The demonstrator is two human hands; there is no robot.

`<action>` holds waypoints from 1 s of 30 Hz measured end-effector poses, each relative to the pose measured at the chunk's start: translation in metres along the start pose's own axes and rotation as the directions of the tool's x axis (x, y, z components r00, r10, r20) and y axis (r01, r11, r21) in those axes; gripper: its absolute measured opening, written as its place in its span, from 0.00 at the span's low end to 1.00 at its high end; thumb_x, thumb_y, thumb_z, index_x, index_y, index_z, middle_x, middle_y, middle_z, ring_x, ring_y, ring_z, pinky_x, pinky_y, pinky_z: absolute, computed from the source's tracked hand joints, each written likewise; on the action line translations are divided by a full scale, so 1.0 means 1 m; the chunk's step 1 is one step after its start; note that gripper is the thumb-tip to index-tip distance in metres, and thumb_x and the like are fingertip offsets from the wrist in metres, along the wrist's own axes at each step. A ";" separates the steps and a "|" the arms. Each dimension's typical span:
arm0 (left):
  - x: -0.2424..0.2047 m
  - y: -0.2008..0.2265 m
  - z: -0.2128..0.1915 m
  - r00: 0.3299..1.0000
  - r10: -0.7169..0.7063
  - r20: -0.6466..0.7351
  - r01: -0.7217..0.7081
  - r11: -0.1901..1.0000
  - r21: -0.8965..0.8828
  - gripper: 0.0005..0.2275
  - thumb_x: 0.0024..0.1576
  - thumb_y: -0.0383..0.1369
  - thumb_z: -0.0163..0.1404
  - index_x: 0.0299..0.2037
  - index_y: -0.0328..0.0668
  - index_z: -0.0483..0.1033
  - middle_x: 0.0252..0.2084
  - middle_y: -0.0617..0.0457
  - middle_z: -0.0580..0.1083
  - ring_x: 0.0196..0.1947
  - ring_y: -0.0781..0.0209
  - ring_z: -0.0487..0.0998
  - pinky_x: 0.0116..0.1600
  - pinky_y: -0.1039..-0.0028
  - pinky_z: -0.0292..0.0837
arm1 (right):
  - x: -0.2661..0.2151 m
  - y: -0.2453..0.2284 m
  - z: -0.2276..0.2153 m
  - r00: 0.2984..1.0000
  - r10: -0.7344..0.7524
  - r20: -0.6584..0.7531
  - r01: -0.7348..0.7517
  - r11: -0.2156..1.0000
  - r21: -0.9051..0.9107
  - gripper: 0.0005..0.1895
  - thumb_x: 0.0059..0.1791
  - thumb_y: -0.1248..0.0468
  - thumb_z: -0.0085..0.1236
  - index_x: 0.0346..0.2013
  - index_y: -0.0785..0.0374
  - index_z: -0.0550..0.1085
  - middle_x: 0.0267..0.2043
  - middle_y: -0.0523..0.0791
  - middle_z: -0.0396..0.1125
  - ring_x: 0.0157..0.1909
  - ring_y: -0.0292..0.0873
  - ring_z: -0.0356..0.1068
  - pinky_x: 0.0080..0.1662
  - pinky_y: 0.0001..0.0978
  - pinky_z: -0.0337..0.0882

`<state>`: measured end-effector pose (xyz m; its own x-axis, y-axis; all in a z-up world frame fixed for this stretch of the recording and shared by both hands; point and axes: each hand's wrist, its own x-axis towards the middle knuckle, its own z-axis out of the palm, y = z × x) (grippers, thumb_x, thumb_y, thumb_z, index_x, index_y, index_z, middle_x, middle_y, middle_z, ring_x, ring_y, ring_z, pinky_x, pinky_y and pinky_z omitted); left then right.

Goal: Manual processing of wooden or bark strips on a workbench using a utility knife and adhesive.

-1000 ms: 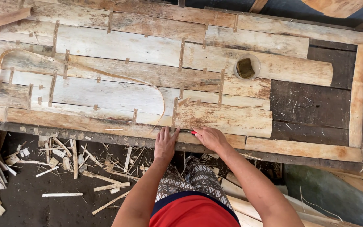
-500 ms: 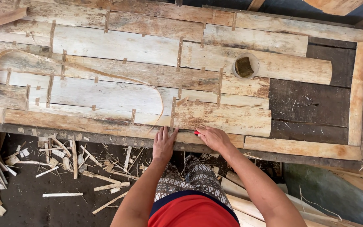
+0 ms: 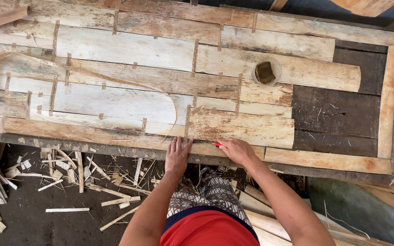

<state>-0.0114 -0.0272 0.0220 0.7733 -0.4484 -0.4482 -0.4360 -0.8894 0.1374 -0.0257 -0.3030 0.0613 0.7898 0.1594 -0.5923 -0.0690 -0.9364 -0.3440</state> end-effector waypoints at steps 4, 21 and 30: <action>0.002 -0.001 0.003 1.000 -0.006 0.022 0.006 1.000 0.005 0.38 0.59 0.25 0.46 0.77 0.66 0.40 0.77 0.35 0.46 0.76 0.39 0.48 0.75 0.56 0.46 | -0.011 -0.007 -0.018 0.993 0.074 0.096 -0.074 0.997 0.001 0.24 0.57 0.49 0.43 0.69 0.39 0.65 0.43 0.44 0.69 0.43 0.47 0.73 0.47 0.40 0.78; 0.005 0.036 -0.025 0.987 -0.111 0.114 0.120 0.990 -0.075 0.31 0.63 0.30 0.42 0.77 0.51 0.42 0.78 0.34 0.42 0.77 0.38 0.42 0.77 0.52 0.40 | -0.028 0.014 -0.012 0.999 0.018 -0.030 -0.017 1.000 0.011 0.24 0.55 0.50 0.48 0.67 0.39 0.67 0.55 0.45 0.70 0.51 0.49 0.73 0.52 0.44 0.75; 0.009 0.066 0.014 0.999 0.043 0.013 -0.038 0.966 -0.256 0.29 0.64 0.32 0.40 0.76 0.49 0.44 0.80 0.45 0.40 0.79 0.46 0.40 0.78 0.52 0.37 | -0.026 0.021 -0.007 0.998 0.005 -0.069 -0.003 0.999 0.039 0.24 0.56 0.49 0.47 0.67 0.42 0.68 0.56 0.45 0.71 0.50 0.49 0.74 0.51 0.44 0.75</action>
<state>-0.0399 -0.0886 0.0151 0.7479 -0.4851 -0.4531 -0.3332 -0.8647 0.3758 -0.0436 -0.3291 0.0747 0.8296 0.1324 -0.5425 -0.0950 -0.9239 -0.3708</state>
